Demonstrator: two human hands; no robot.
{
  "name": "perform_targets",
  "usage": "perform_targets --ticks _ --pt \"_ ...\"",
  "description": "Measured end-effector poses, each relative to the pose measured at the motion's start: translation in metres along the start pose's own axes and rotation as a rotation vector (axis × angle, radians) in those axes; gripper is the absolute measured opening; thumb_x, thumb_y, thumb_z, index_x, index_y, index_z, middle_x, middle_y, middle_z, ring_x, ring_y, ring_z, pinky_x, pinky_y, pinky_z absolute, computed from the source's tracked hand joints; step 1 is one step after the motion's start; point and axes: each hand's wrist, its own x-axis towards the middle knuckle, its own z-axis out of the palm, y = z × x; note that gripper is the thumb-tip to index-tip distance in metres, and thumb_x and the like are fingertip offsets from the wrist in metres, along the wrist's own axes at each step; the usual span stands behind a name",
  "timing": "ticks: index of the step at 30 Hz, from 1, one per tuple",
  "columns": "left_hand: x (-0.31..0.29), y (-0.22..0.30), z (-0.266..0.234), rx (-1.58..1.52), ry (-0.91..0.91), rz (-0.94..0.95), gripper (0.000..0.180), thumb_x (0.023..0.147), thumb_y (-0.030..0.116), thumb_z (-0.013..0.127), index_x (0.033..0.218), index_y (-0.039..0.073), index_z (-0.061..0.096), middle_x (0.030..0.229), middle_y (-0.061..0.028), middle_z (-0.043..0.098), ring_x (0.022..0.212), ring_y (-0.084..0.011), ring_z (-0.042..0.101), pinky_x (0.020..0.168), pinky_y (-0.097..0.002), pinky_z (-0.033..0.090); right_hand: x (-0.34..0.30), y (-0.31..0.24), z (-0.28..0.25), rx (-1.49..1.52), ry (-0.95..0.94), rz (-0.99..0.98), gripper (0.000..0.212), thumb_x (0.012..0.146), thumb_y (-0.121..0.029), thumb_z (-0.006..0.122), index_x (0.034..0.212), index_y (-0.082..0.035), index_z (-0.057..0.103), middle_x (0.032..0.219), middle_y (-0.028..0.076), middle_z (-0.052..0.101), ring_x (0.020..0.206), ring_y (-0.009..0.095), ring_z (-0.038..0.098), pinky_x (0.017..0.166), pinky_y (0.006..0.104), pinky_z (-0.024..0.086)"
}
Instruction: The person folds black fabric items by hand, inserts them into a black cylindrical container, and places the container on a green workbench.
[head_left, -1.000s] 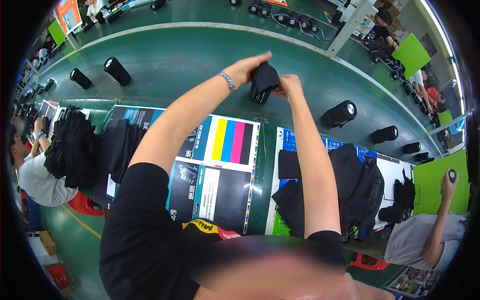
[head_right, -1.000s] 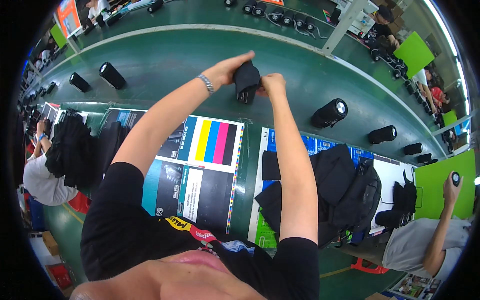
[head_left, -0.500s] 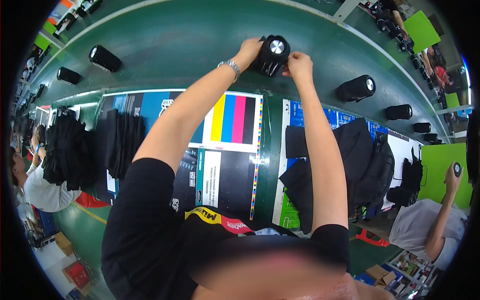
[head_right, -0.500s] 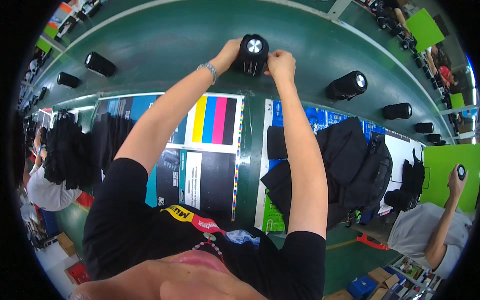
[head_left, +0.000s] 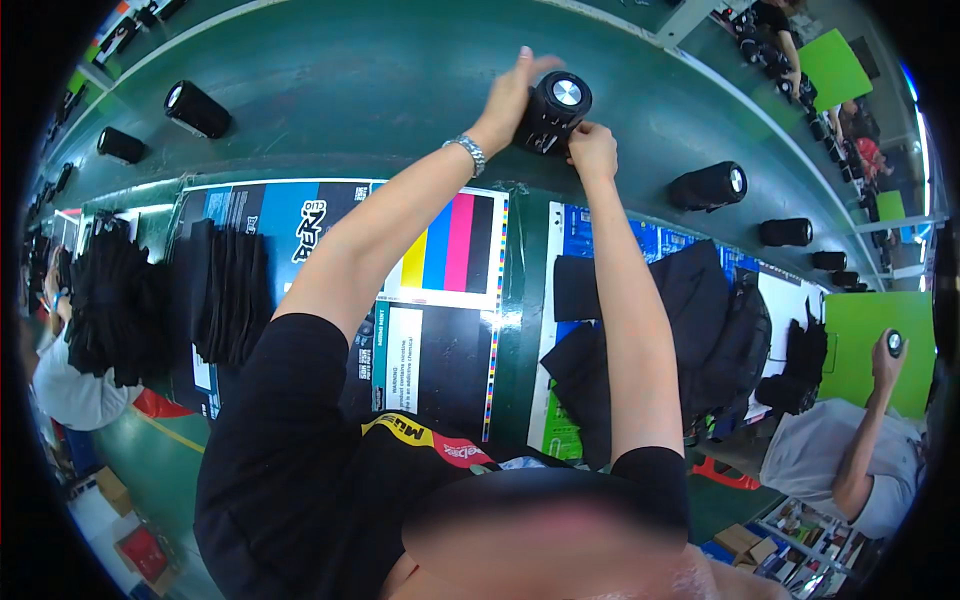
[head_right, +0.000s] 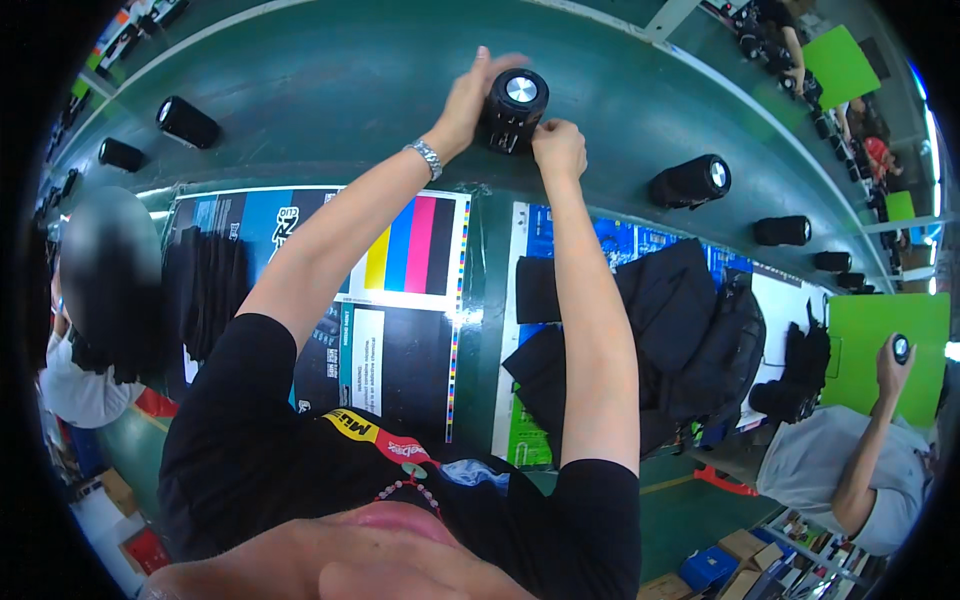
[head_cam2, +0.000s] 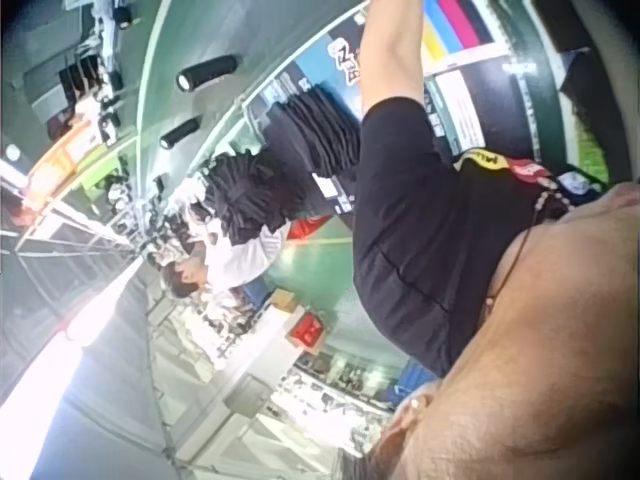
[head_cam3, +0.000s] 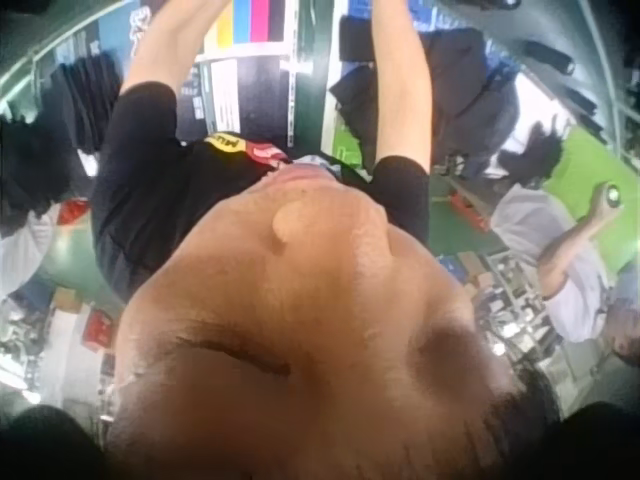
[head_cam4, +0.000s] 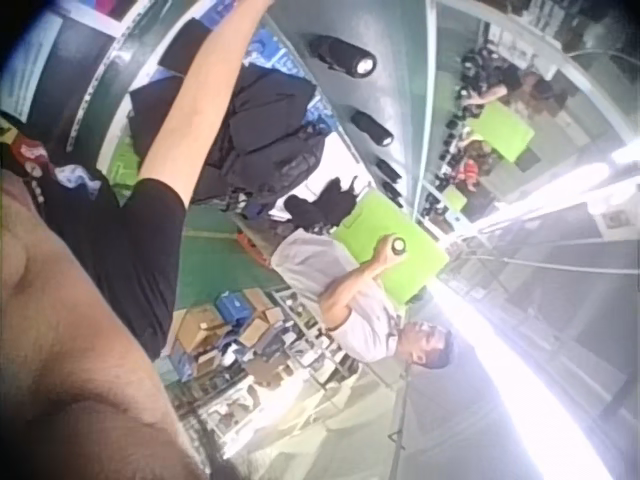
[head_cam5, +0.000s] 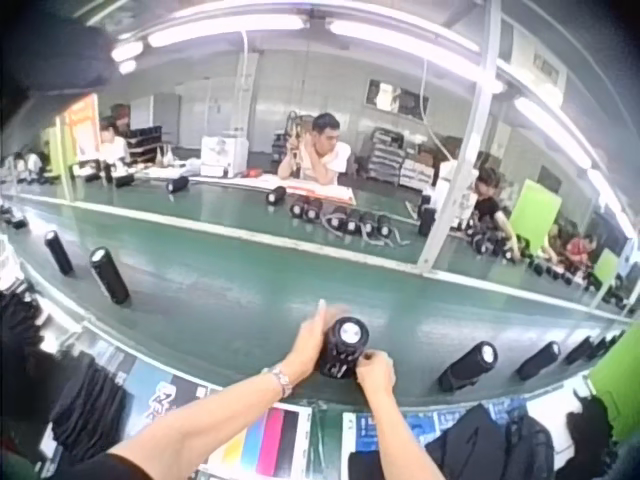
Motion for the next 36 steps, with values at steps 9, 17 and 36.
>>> perform_targets --ticks 9,17,36 --pt "-0.048 0.098 0.000 -0.698 -0.345 -0.487 0.080 0.094 0.061 0.014 0.103 -0.003 0.060 0.090 -0.0206 0.066 0.086 -0.0308 0.067 0.078 -0.0416 0.056 -0.115 -0.054 -0.029 1.368 -0.156 -0.036 0.046 0.099 -0.038 0.025 0.120 -0.007 0.053 0.100 0.010 0.066 0.083 0.022 0.067 0.059 0.0350 0.057" --pt "-0.073 0.112 -0.017 -0.739 -0.120 -0.533 0.086 0.093 0.057 -0.001 0.111 -0.004 0.057 0.094 -0.0249 0.064 0.089 -0.0357 0.064 0.083 -0.0469 0.053 -0.139 -0.063 -0.036 1.223 -0.466 0.152 0.074 0.093 -0.061 0.013 0.103 -0.005 0.060 0.075 0.012 0.067 0.059 0.025 0.066 0.040 0.0322 0.053" --pt "-0.066 0.075 -0.086 -1.362 -0.008 -0.555 0.062 0.098 0.043 0.016 0.126 0.000 0.049 0.125 -0.0191 0.056 0.123 -0.0289 0.048 0.104 -0.0436 0.036 -0.108 -0.091 -0.067 0.770 0.008 -0.423 0.053 0.071 -0.028 0.082 0.104 0.007 0.057 0.093 0.013 0.063 0.084 0.019 0.062 0.073 0.0286 0.050"
